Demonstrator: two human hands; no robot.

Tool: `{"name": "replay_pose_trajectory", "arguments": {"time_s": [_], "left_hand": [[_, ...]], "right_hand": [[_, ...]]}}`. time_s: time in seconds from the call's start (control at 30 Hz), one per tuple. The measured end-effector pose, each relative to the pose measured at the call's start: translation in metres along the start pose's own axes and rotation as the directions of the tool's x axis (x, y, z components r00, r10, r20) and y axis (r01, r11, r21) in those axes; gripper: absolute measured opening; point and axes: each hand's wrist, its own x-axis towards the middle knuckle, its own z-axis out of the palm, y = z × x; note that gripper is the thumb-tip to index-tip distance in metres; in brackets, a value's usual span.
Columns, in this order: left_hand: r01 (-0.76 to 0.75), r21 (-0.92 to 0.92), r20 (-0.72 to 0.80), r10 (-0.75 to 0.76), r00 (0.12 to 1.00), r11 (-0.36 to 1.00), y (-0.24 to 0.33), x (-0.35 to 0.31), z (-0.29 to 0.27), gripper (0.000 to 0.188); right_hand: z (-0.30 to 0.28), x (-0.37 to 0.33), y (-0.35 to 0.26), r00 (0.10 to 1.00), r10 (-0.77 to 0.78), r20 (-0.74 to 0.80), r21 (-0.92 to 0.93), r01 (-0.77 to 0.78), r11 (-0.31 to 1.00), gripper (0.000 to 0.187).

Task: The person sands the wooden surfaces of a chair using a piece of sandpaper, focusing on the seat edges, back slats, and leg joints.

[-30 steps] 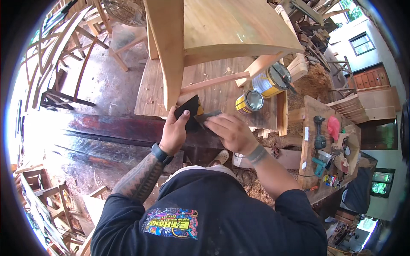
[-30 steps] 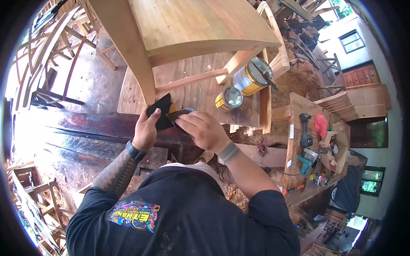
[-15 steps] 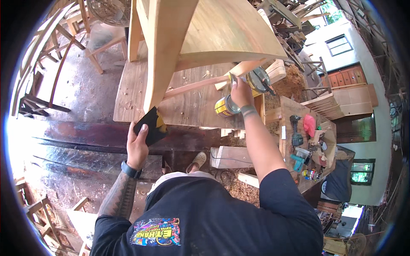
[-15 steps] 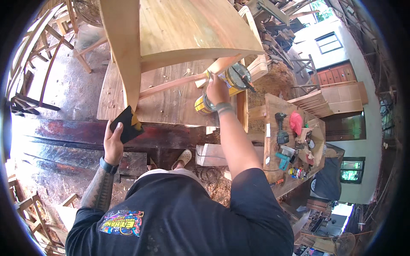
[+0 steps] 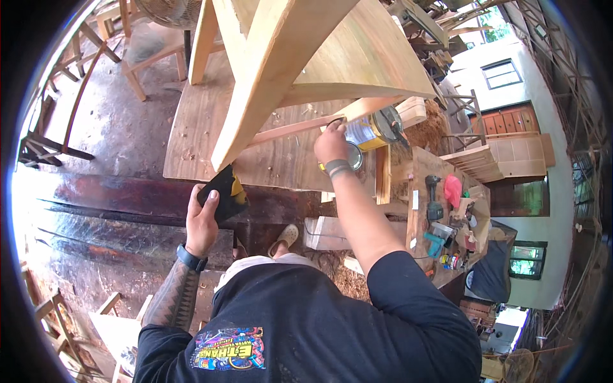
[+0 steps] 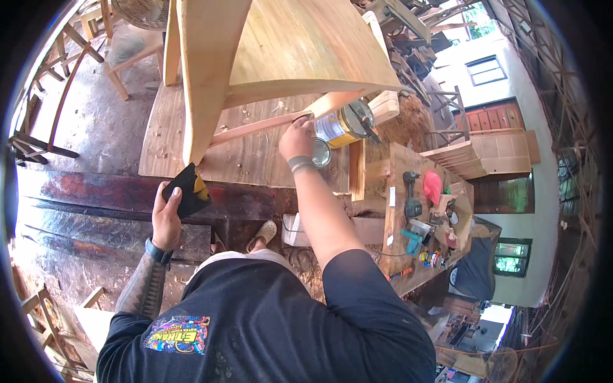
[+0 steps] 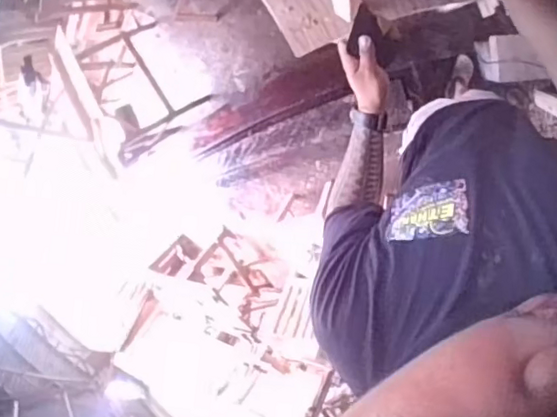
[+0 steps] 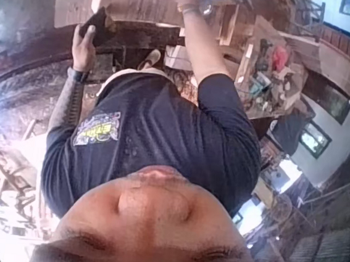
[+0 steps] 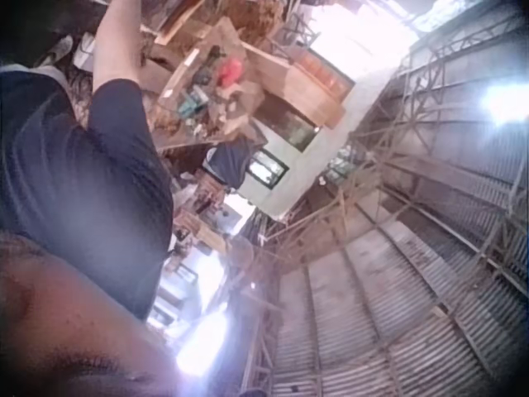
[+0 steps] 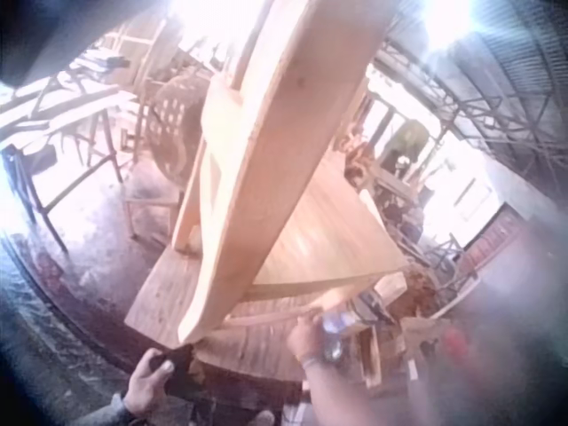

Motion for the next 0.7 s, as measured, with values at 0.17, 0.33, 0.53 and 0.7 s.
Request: {"name": "replay_pose_trajectory", "arguments": {"time_s": [0.17,0.33,0.53,0.7], "left_hand": [[0.009,0.011,0.024,-0.009,1.0,1.0,-0.001,0.002,-0.007,0.023],[0.012,0.027,-0.003,-0.012,1.0,1.0,-0.006,0.007,-0.013,0.025],[0.023,-0.008,0.037,-0.023,0.999,1.0,-0.005,0.006,-0.01,0.024],[0.024,0.014,0.046,-0.025,0.999,1.0,-0.007,0.001,-0.015,0.022]], "right_hand": [[-0.021,-0.013,-0.018,0.99,-0.09,0.108,-0.098,0.101,0.99,0.052],[-0.083,0.024,0.008,0.954,-0.285,0.093,-0.082,0.292,0.953,0.029],[-0.08,0.063,0.029,0.948,-0.045,0.314,-0.233,0.123,0.965,0.033],[-0.059,0.054,0.034,0.976,-0.142,0.164,-0.125,0.164,0.979,0.042]]}}
